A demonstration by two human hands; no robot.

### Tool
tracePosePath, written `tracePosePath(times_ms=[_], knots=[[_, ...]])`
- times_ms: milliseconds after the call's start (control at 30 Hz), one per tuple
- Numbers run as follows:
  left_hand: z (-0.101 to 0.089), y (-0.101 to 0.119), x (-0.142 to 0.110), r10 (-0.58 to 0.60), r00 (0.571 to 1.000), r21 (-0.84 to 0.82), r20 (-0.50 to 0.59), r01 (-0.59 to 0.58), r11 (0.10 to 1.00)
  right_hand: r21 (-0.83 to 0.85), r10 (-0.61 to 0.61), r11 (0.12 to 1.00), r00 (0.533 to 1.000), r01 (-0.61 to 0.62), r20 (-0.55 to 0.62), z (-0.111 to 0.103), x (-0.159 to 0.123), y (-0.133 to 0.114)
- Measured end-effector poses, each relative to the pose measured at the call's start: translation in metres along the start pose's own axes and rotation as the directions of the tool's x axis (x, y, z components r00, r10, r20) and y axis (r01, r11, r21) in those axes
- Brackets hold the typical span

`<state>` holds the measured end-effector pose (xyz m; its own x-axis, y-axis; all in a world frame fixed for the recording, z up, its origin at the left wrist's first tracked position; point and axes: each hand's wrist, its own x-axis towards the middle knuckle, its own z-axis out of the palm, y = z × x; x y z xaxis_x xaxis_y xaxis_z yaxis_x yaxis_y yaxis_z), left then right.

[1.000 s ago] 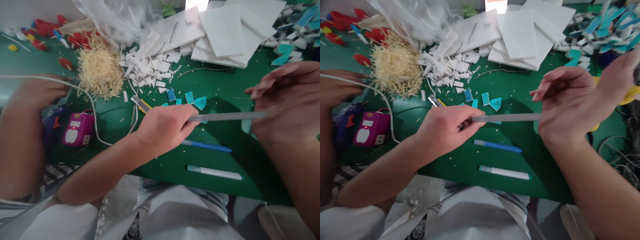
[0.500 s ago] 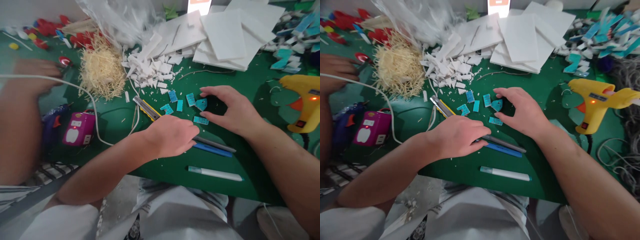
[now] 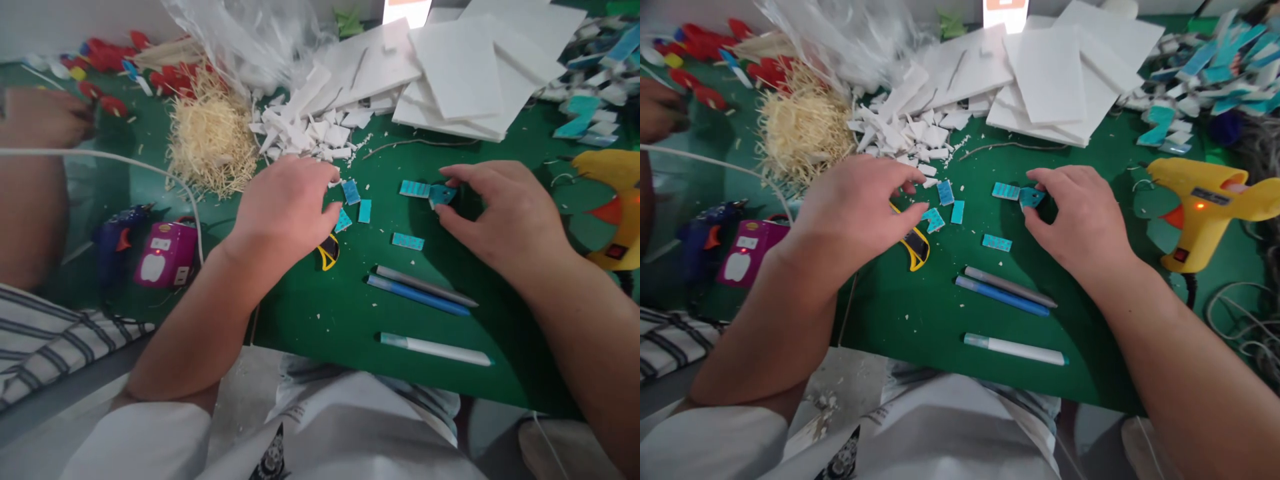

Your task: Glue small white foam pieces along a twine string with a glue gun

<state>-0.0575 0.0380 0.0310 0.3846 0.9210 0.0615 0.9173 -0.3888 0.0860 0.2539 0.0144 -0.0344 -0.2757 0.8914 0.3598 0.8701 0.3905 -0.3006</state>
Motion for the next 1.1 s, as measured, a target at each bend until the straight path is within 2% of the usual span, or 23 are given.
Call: tracePosePath(times_ms=[100, 200, 300, 400, 467, 633, 833, 1000, 1100], knots=[[0.008, 0.0, 0.0, 0.075, 0.996, 0.012, 0.041, -0.075, 0.997, -0.051, 0.006, 0.999, 1.0, -0.006, 0.015, -0.002, -0.001, -0.002], [0.013, 0.0, -0.001, 0.116, 0.988, -0.001, 0.104, -0.116, 0.993, -0.043, -0.023, 0.999, 0.999, 0.022, -0.026, -0.009, -0.002, -0.01], [0.015, 0.003, -0.001, 0.122, 0.983, -0.007, 0.135, -0.122, 0.992, 0.082, -0.179, 0.98, 0.982, 0.183, -0.054, -0.015, -0.002, -0.021], [0.014, 0.007, -0.001, 0.14, 0.978, 0.002, 0.156, -0.142, 0.99, 0.198, -0.349, 0.92, 0.937, 0.338, 0.021, -0.015, -0.002, -0.031], [0.013, 0.01, -0.001, 0.164, 0.971, 0.006, 0.174, -0.167, 0.986, 0.243, -0.41, 0.893, 0.908, 0.379, 0.091, -0.013, -0.002, -0.034], [0.009, 0.017, -0.003, 0.198, 0.94, -0.031, 0.277, -0.197, 0.98, 0.284, -0.439, 0.881, 0.879, 0.379, 0.189, -0.01, -0.002, -0.033], [0.004, 0.024, -0.006, 0.342, 0.869, -0.112, 0.357, -0.324, 0.939, 0.267, -0.503, 0.856, 0.834, 0.443, 0.227, -0.008, 0.0, -0.029], [0.005, 0.027, -0.004, 0.36, 0.873, -0.115, 0.329, -0.341, 0.933, 0.228, -0.567, 0.819, 0.806, 0.527, 0.172, -0.009, 0.001, -0.034], [0.005, 0.029, -0.004, 0.337, 0.874, -0.119, 0.352, -0.315, 0.942, 0.197, -0.534, 0.841, 0.831, 0.504, 0.155, -0.01, 0.0, -0.034]])
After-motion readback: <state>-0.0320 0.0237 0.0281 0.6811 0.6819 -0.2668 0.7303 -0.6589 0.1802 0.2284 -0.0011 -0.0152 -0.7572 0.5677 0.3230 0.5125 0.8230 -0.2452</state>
